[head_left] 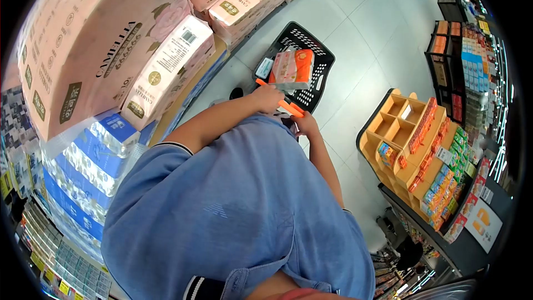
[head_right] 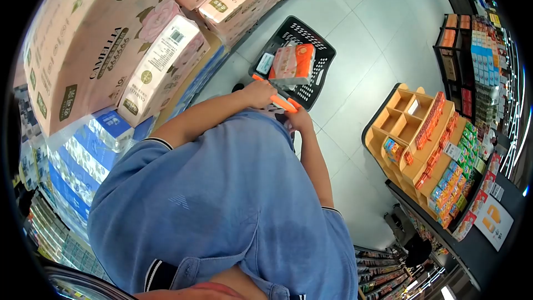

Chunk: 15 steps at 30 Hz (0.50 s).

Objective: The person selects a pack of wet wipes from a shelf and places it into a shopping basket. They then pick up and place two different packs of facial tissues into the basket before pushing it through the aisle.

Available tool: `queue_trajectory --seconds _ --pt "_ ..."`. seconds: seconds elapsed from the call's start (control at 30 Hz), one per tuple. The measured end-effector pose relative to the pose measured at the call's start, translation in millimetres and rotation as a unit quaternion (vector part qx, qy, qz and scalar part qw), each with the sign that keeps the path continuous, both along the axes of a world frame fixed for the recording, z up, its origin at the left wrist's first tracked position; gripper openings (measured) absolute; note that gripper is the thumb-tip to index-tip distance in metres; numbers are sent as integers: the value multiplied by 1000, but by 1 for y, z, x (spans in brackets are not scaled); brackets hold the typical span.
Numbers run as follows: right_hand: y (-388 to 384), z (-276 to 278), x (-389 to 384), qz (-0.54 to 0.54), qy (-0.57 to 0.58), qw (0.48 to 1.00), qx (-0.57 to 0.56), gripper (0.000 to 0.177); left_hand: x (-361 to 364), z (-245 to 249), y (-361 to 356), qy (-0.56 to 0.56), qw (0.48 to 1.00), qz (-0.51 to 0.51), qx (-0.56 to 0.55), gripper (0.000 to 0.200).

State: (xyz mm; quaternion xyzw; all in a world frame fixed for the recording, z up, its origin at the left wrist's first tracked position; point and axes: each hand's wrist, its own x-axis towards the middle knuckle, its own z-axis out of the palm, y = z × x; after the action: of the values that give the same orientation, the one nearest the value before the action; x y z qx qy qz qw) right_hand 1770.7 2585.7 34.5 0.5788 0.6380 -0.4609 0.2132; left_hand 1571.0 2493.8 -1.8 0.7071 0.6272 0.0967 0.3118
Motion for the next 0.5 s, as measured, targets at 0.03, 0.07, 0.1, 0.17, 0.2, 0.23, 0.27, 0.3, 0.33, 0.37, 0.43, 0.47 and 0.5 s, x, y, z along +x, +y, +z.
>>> queue_trajectory --seconds 0.03,0.07,0.1,0.17,0.2,0.23,0.27,0.3,0.33,0.37,0.43,0.47,0.5 --pt "3 -19 11 3 -13 1000 11 60 0 7 0 -34 999 25 -13 26" --pt "7 -62 33 45 8 997 68 60 3 7 0 -34 999 18 -10 26" --pt "4 -55 34 40 7 997 71 60 4 6 1 -39 999 18 -13 26" --pt "-8 -20 24 -18 3 1000 18 58 4 7 0 -44 999 18 -12 26" --pt "-15 1 18 -33 13 999 16 57 4 9 -2 -63 998 16 -7 27" --pt "-19 8 17 -33 14 999 19 57 5 12 -5 -83 996 13 -2 27" --pt "-22 13 17 -30 8 999 16 57 5 15 -7 -96 995 16 -15 29" --pt "-25 20 17 -30 3 999 15 57 5 10 -8 -94 995 11 -11 29" --pt "-30 36 12 -30 8 1000 0 58 5 3 -10 -101 995 4 -10 29" --pt "-30 24 19 -37 10 999 3 58 6 -3 -10 -108 994 -4 -9 28" --pt "-29 -25 40 47 46 990 127 53 7 6 -9 -102 995 2 -21 29" --pt "-27 -44 46 52 23 989 137 55 7 9 -9 -98 994 15 -35 29" --pt "-28 -47 48 45 24 989 139 55 7 8 -9 -95 995 9 -34 29"
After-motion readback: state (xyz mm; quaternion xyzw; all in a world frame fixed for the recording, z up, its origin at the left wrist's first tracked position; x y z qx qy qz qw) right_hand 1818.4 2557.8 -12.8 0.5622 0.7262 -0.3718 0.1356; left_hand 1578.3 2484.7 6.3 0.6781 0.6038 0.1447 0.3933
